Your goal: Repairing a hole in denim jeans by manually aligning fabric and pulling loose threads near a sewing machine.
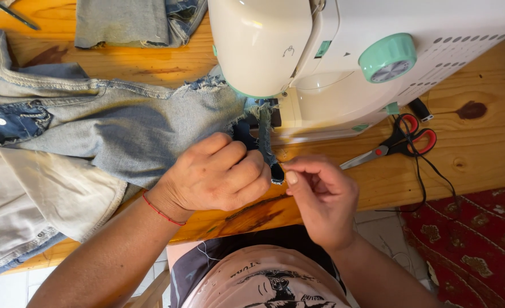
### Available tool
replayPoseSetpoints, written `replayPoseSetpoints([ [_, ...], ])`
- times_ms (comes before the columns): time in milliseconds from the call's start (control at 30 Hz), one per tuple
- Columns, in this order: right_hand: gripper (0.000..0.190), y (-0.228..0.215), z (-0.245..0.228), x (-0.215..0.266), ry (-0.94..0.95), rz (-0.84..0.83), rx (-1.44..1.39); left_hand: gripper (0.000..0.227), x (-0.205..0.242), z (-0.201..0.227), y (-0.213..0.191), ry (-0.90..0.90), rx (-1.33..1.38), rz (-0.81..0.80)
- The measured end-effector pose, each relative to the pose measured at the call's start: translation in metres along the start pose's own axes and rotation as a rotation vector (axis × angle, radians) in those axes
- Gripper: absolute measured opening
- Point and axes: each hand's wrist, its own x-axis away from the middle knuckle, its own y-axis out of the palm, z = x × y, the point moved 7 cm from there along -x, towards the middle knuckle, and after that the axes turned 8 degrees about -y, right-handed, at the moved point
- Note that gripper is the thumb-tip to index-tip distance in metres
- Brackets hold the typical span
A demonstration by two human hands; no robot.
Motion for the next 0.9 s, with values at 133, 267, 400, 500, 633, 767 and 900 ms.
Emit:
replayPoseSetpoints([
  [133, 0.013, -0.005, -0.001, -0.018, 0.018, 0.054, 0.111, 0.015, 0.0, 0.005, 0.002, 0.053, -0.034, -0.007],
  [267, 0.019, 0.0, 0.007, -0.039, 0.054, -0.046, 0.063, 0.018, -0.002, 0.012, 0.007, 0.075, -0.081, -0.024],
  [400, 0.011, 0.001, 0.015, -0.048, 0.041, -0.112, -0.015, 0.025, -0.002, 0.015, 0.004, 0.019, -0.066, 0.142],
  [500, 0.013, 0.001, 0.02, -0.049, 0.09, -0.124, -0.021, 0.025, -0.003, 0.016, 0.004, 0.032, -0.07, 0.141],
  [633, 0.01, 0.004, 0.049, -0.044, 0.131, -0.146, -0.025, 0.025, 0.0, 0.019, 0.008, 0.059, -0.063, 0.135],
  [767, 0.011, 0.009, 0.054, -0.044, 0.154, -0.144, -0.065, 0.025, 0.001, 0.019, 0.009, 0.064, -0.067, 0.133],
  [900, 0.013, 0.01, 0.07, -0.04, 0.195, -0.144, -0.116, 0.027, -0.001, 0.018, 0.009, 0.078, -0.074, 0.136],
])
